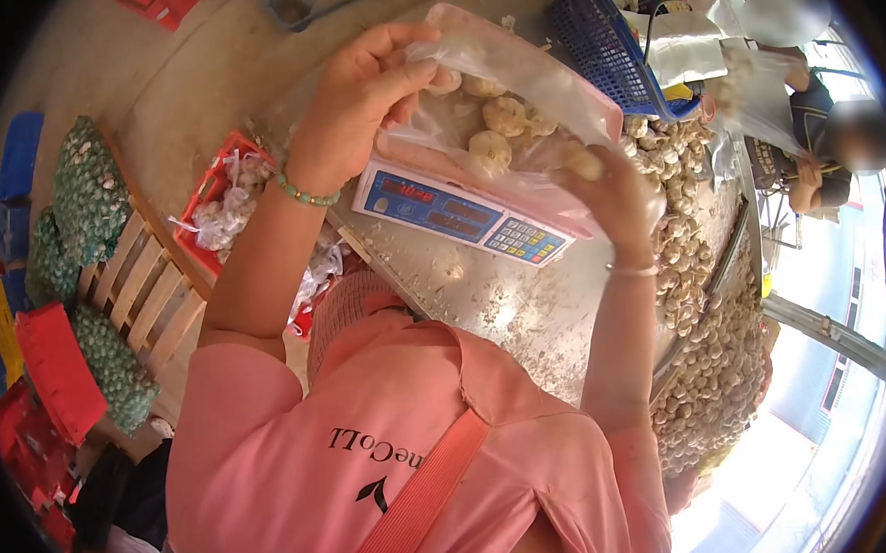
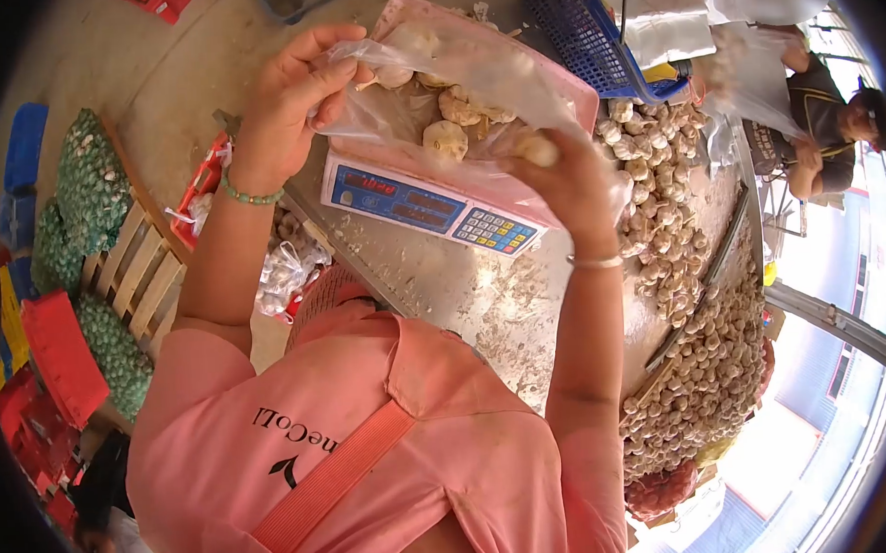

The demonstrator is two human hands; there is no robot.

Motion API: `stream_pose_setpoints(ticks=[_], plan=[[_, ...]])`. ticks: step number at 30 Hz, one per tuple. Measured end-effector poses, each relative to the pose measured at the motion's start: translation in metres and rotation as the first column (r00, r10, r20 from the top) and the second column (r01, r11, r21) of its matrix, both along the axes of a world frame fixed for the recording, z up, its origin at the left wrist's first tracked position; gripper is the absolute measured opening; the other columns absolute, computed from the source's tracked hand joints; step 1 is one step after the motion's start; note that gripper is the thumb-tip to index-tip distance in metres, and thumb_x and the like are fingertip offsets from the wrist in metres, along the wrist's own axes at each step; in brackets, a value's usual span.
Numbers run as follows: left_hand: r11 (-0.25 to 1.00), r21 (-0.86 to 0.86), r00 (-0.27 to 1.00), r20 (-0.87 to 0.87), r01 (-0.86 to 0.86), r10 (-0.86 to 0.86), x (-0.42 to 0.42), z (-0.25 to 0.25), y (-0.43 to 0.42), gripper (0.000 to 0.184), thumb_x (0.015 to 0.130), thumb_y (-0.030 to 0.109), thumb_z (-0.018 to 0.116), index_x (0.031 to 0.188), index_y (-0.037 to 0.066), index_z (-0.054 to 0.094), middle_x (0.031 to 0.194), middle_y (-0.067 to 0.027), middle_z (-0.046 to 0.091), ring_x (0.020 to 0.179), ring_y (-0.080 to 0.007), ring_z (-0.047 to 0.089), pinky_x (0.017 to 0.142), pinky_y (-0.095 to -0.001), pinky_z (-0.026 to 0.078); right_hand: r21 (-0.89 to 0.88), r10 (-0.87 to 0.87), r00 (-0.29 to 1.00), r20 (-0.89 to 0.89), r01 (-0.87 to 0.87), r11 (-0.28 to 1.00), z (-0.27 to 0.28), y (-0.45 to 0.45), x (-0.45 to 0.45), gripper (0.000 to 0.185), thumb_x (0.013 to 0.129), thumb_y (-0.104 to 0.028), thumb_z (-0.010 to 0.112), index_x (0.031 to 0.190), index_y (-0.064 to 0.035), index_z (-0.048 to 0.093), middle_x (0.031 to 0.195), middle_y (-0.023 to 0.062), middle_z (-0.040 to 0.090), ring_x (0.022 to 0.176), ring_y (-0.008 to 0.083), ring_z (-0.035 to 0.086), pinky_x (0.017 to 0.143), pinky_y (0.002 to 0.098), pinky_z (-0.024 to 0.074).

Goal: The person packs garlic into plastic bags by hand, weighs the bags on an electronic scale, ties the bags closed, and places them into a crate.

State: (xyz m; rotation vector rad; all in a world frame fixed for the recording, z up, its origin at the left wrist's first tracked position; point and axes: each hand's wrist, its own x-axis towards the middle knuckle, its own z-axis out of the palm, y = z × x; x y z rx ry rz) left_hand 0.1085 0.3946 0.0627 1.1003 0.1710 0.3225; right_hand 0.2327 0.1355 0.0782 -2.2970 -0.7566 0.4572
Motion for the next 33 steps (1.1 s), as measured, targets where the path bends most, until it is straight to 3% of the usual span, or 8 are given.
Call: stream_pose_setpoints(ticks=[4, 6, 9, 12, 19, 27, 30, 33], plan=[[1.000, 0.019, 0.999, 0.037, 0.012, -0.012, 0.001, -0.004, -0.001, 0.030, 0.085, 0.010, 0.056, 0.114, 0.003, 0.052, 0.083, -0.0051, 0.062, 0.058, -0.0041, 0.046, 0.053, -0.0177, 0.036, 0.656, 0.148, 0.893, -0.426, 0.192, 0.730, 0.049, -0.006, -0.031, 0.042, 0.070, -0.025, 0.072, 0.097, 0.0025, 0.057, 0.090, 0.0111, 0.058, 0.079, 0.0182, 0.056, 0.072, 0.0310, 0.0480], [1.000, 0.021, 0.998, 0.059, -0.005, 0.003, 0.005, -0.004, -0.005, 0.031, 0.085, 0.010, 0.056, 0.115, 0.003, 0.051, 0.084, -0.0050, 0.062, 0.063, -0.0052, 0.049, 0.057, -0.0189, 0.039, 0.943, 0.832, 0.543, -0.113, -0.205, 0.261, 0.027, -0.030, -0.022, 0.051, 0.069, -0.045, 0.072, 0.088, -0.0019, 0.054, 0.077, 0.0073, 0.050, 0.067, 0.0212, 0.050, 0.059, 0.0362, 0.0484], [1.000, 0.009, 0.995, 0.100, -0.028, 0.027, 0.008, -0.007, -0.007, 0.032, 0.084, 0.008, 0.057, 0.115, 0.002, 0.049, 0.088, -0.0062, 0.062, 0.073, -0.0083, 0.055, 0.064, -0.0213, 0.045, 0.900, 0.799, 0.493, -0.344, -0.070, 0.431, 0.000, -0.088, -0.058, 0.060, 0.066, -0.045, 0.074, 0.096, 0.0034, 0.055, 0.088, 0.0151, 0.056, 0.079, 0.0261, 0.052, 0.058, 0.0340, 0.0458], [1.000, -0.009, 0.999, 0.044, -0.021, 0.021, 0.008, 0.003, -0.009, 0.034, 0.082, 0.007, 0.059, 0.113, 0.002, 0.047, 0.095, -0.0081, 0.060, 0.080, -0.0128, 0.059, 0.068, -0.0238, 0.047, 0.227, 0.110, 0.498, -0.860, 0.181, 0.957, -0.022, -0.117, -0.085, 0.049, 0.066, -0.020, 0.074, 0.102, 0.0053, 0.055, 0.088, 0.0071, 0.057, 0.079, 0.0147, 0.052, 0.070, 0.0279, 0.0430], [0.999, 0.027, 1.000, 0.002, -0.021, 0.021, 0.004, -0.004, -0.011, 0.035, 0.083, 0.008, 0.060, 0.115, 0.001, 0.047, 0.094, -0.0073, 0.061, 0.085, -0.0116, 0.060, 0.069, -0.0226, 0.048, -0.390, -0.655, 0.742, -0.142, 0.567, 0.726, -0.092, -0.184, -0.086, 0.041, 0.070, -0.023, 0.075, 0.100, 0.0005, 0.059, 0.084, 0.0092, 0.060, 0.079, 0.0159, 0.056, 0.068, 0.0293, 0.0468], [0.995, 0.098, 1.000, -0.005, -0.015, 0.015, 0.002, 0.004, -0.024, 0.034, 0.085, 0.011, 0.057, 0.117, 0.004, 0.048, 0.087, -0.0045, 0.062, 0.073, -0.0079, 0.056, 0.068, -0.0210, 0.044, 0.314, -0.410, 0.889, 0.202, 0.338, 0.887, 0.018, -0.091, -0.058, 0.077, 0.079, -0.024, 0.065, 0.138, -0.0033, 0.020, 0.143, 0.0180, 0.020, 0.129, 0.0330, 0.027, 0.101, 0.0466, 0.0306], [0.990, 0.139, 0.999, -0.002, -0.033, 0.033, 0.002, 0.013, -0.033, 0.034, 0.085, 0.011, 0.057, 0.117, 0.004, 0.048, 0.087, -0.0041, 0.062, 0.071, -0.0076, 0.055, 0.065, -0.0205, 0.043, 0.086, -0.243, 0.844, 0.478, 0.230, 0.969, 0.008, -0.051, -0.049, 0.075, 0.071, -0.014, 0.072, 0.133, -0.0005, 0.032, 0.123, 0.0192, 0.049, 0.112, 0.0278, 0.049, 0.090, 0.0334, 0.0418], [0.999, 0.049, 0.994, 0.106, -0.021, 0.016, -0.003, 0.038, -0.039, 0.033, 0.085, 0.011, 0.056, 0.115, 0.002, 0.048, 0.082, -0.0046, 0.061, 0.061, -0.0063, 0.048, 0.057, -0.0189, 0.039, 0.290, -0.366, 0.930, 0.009, 0.348, 0.891, 0.011, -0.077, -0.012, 0.026, 0.078, -0.003, 0.053, 0.102, 0.0041, 0.056, 0.076, 0.0100, 0.063, 0.065, 0.0152, 0.060, 0.059, 0.0247, 0.0481]])
